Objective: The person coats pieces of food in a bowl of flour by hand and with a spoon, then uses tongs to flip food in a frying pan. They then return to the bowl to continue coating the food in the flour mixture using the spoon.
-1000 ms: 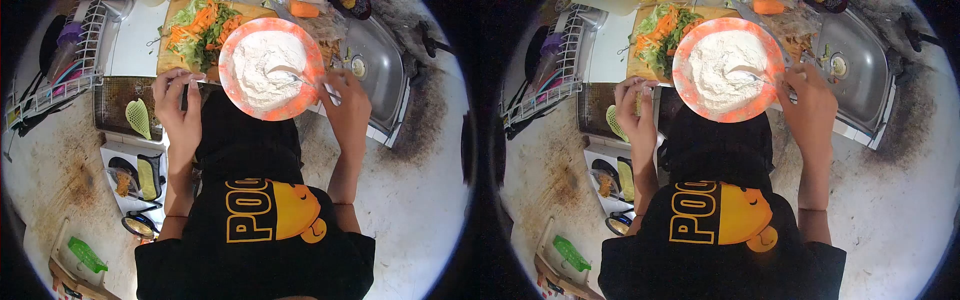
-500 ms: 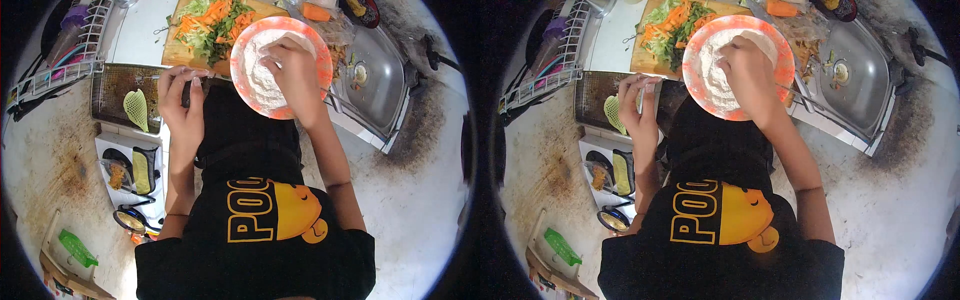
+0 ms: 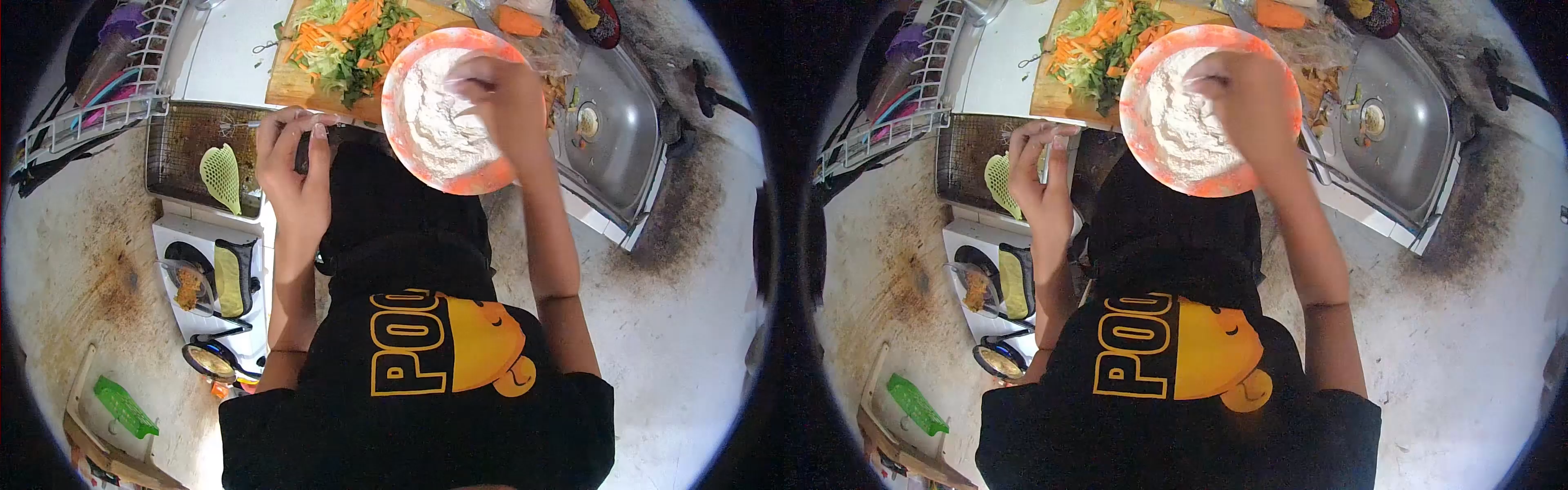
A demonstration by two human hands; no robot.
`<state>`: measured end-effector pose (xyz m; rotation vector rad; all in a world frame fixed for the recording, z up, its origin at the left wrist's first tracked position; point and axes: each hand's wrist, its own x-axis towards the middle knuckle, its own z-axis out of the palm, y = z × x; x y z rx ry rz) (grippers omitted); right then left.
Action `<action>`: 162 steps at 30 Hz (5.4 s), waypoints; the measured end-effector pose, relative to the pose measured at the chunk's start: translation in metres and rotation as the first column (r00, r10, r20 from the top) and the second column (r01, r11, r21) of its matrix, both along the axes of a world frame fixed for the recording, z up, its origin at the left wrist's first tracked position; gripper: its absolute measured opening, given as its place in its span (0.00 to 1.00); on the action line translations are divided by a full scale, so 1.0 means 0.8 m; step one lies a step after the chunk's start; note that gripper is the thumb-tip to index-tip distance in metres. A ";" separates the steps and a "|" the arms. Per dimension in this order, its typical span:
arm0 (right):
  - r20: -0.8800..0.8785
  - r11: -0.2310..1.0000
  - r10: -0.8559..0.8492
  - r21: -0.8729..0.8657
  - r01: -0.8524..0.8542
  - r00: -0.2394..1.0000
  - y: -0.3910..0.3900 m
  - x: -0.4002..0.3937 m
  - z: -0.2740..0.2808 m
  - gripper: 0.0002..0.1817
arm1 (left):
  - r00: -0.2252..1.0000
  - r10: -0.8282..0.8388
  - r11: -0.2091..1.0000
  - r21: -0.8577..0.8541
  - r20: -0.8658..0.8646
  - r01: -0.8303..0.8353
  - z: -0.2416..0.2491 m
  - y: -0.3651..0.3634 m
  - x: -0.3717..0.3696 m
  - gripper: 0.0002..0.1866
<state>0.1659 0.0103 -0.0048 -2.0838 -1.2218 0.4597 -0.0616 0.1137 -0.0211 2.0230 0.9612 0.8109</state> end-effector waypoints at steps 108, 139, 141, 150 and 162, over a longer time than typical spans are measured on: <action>0.089 0.914 -0.395 -0.064 0.401 0.914 -0.149 -0.070 0.045 0.06 | 0.989 -0.108 0.992 -0.054 0.104 0.114 0.007 0.004 0.014 0.09; -0.096 0.806 -0.578 0.085 0.586 0.810 -0.151 -0.046 0.036 0.08 | 0.539 -0.643 -0.167 -0.786 0.544 0.595 -0.166 -0.153 0.169 0.15; -0.106 0.794 -0.597 0.063 0.605 0.795 -0.153 -0.045 0.040 0.08 | 0.486 -0.683 -0.224 -0.790 0.545 0.571 -0.216 -0.169 0.181 0.14; -0.085 0.787 -0.612 0.034 0.616 0.786 -0.165 -0.044 0.035 0.07 | 0.533 -0.539 -0.465 -0.759 0.652 0.456 -0.187 -0.321 0.196 0.16; -0.136 0.778 -0.604 0.113 0.618 0.785 -0.157 -0.044 0.041 0.08 | 0.269 -0.963 0.261 -0.242 0.001 0.935 -0.340 -0.187 0.165 0.16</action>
